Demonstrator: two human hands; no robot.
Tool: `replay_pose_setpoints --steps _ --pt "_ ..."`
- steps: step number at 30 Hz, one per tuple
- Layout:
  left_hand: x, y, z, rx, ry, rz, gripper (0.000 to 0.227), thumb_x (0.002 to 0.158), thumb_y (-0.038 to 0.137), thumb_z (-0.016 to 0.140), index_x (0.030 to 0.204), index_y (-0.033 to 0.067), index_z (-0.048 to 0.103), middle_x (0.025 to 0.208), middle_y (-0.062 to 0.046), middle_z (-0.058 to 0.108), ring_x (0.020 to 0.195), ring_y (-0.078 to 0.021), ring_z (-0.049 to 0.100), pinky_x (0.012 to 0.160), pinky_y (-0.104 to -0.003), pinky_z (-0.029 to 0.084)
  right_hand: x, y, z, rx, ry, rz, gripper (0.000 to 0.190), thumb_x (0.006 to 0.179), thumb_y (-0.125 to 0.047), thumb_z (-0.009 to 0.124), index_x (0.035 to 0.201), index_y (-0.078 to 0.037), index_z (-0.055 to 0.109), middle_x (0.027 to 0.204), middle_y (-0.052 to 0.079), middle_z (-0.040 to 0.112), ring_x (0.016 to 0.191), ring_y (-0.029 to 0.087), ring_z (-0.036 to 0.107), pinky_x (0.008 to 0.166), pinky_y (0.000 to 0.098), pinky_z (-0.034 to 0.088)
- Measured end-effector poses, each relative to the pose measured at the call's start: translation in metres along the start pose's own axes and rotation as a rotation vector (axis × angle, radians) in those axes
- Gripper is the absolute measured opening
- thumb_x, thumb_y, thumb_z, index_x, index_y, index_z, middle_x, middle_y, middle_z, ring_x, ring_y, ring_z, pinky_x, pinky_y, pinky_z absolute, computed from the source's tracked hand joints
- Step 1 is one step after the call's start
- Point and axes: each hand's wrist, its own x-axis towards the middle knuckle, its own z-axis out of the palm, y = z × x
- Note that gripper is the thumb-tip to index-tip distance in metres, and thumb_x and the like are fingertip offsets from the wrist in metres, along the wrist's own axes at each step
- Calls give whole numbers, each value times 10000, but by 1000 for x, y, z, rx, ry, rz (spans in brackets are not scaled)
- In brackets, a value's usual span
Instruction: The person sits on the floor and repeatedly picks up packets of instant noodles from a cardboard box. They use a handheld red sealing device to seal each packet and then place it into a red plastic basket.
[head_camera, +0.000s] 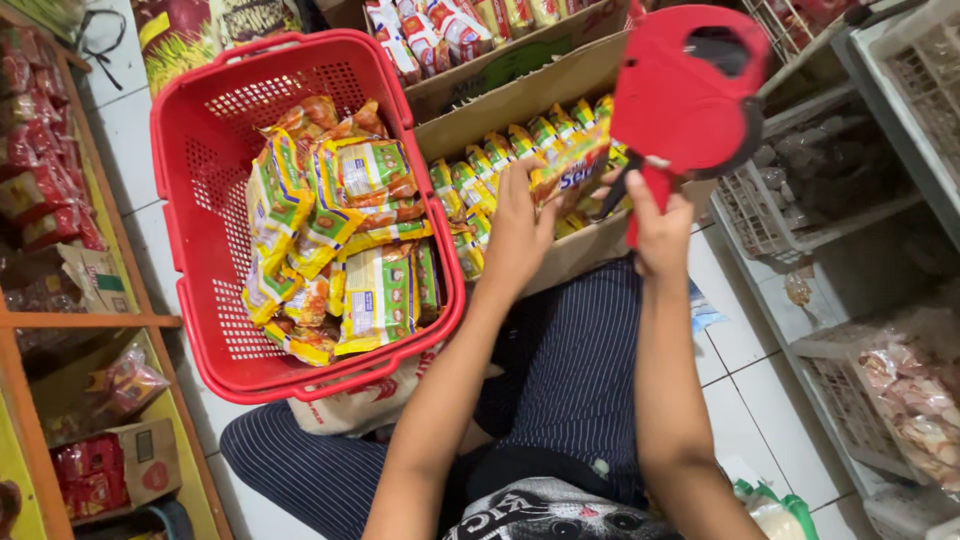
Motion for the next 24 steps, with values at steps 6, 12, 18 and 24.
replay_pose_setpoints --steps 6,12,18,24 --pt "-33 73 -58 -196 86 -67 475 1004 87 681 1412 42 440 1303 -176 593 1230 -291 620 1073 -399 493 -40 -58 -17 -55 74 -4 236 1075 -161 628 1141 66 627 1007 151 746 887 215 756 724 283 531" --pt "-83 78 -108 -859 -99 -388 529 956 27 693 1429 36 456 1340 -105 601 1243 -171 595 1072 -330 501 -105 -57 -20 -23 -2 17 411 954 -212 803 1220 76 677 996 43 678 839 84 605 742 222 495" --pt "-118 62 -126 -1020 -55 -397 539 957 -15 724 1421 16 453 1290 -135 620 1191 -189 628 1034 -350 536 -145 -38 -2 11 -79 177 394 841 -137 838 1133 43 645 878 23 646 707 77 563 644 222 453" --pt "-129 64 -152 -1105 24 -432 660 888 -10 732 1448 79 394 1292 -135 630 1157 -186 654 996 -356 550 -154 -59 46 146 -73 199 407 823 -99 776 1180 41 639 1069 105 741 939 172 731 880 311 587"
